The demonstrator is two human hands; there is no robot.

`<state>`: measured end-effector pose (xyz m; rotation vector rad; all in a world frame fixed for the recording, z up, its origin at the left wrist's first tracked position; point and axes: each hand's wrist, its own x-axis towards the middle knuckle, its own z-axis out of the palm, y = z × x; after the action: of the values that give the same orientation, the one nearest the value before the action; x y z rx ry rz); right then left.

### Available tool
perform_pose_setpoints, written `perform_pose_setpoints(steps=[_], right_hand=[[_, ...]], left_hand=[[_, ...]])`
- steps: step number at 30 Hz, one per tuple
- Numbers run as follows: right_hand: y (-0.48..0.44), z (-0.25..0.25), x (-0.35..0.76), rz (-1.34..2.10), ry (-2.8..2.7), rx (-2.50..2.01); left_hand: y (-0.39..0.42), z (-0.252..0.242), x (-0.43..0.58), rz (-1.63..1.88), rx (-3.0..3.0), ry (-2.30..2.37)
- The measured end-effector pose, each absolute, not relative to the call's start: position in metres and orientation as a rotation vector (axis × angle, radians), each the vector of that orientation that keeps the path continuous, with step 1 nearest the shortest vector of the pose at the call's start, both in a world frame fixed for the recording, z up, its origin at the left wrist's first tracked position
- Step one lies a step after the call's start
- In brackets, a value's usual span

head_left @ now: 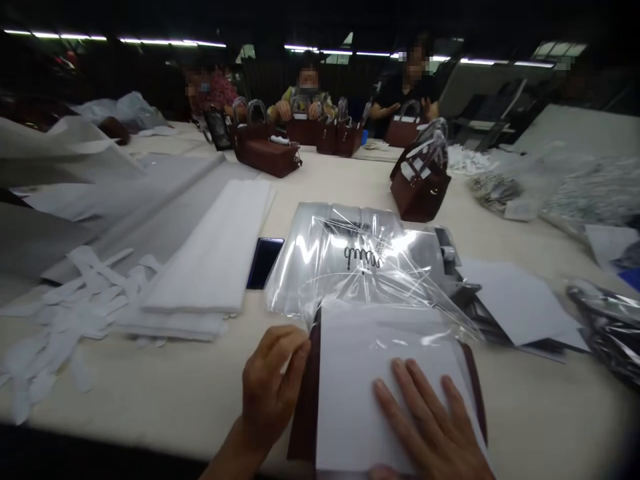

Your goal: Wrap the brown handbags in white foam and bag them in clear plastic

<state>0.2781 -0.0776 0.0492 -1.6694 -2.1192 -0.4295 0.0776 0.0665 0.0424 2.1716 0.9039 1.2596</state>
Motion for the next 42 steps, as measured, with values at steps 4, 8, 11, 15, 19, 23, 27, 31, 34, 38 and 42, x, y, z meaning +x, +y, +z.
perform_pose_setpoints(steps=[4, 8, 11, 15, 19, 23, 27, 31, 34, 38, 42], right_hand=[[-0.066, 0.058, 0.261, -0.647, -2.193, -1.732], [-0.077, 0.067, 0.270, -0.376, -1.865, -1.641], [-0.085, 0.073, 0.299, -0.309, -1.491, -1.765], [-0.078, 0.079, 0.337, -0.125, -1.411, -1.933], [-0.053, 0.083, 0.343, 0.087, -1.475, -2.044], [-0.032, 0.086, 0.332, 0.095, -1.595, -2.110], [-0.034, 0.086, 0.329, -0.157, -1.640, -2.034], [-0.035, 0.080, 0.345, -0.181, -1.807, -1.936], [-0.024, 0.076, 0.359, 0.022, -1.820, -1.907], [-0.019, 0.078, 0.367, -0.117, -1.876, -1.810], [-0.056, 0.073, 0.364, -0.461, -1.953, -1.630]], left_hand=[[0.041, 0.027, 0.060, 1.292, 2.329, 0.756], [0.035, 0.020, 0.055, 1.199, 2.287, 0.967], [0.040, 0.030, 0.061, 1.154, 2.262, 1.101], [0.045, 0.057, 0.068, 1.053, 2.388, 1.030], [0.045, 0.073, 0.076, 0.939, 2.529, 0.984], [0.039, 0.065, 0.092, 0.892, 2.627, 1.168], [0.034, 0.051, 0.097, 0.736, 2.579, 1.190], [0.032, 0.046, 0.096, 0.744, 2.538, 1.191], [0.033, 0.047, 0.097, 0.755, 2.567, 1.168], [0.034, 0.048, 0.097, 0.731, 2.593, 1.179], [0.033, 0.047, 0.095, 0.766, 2.589, 1.154]])
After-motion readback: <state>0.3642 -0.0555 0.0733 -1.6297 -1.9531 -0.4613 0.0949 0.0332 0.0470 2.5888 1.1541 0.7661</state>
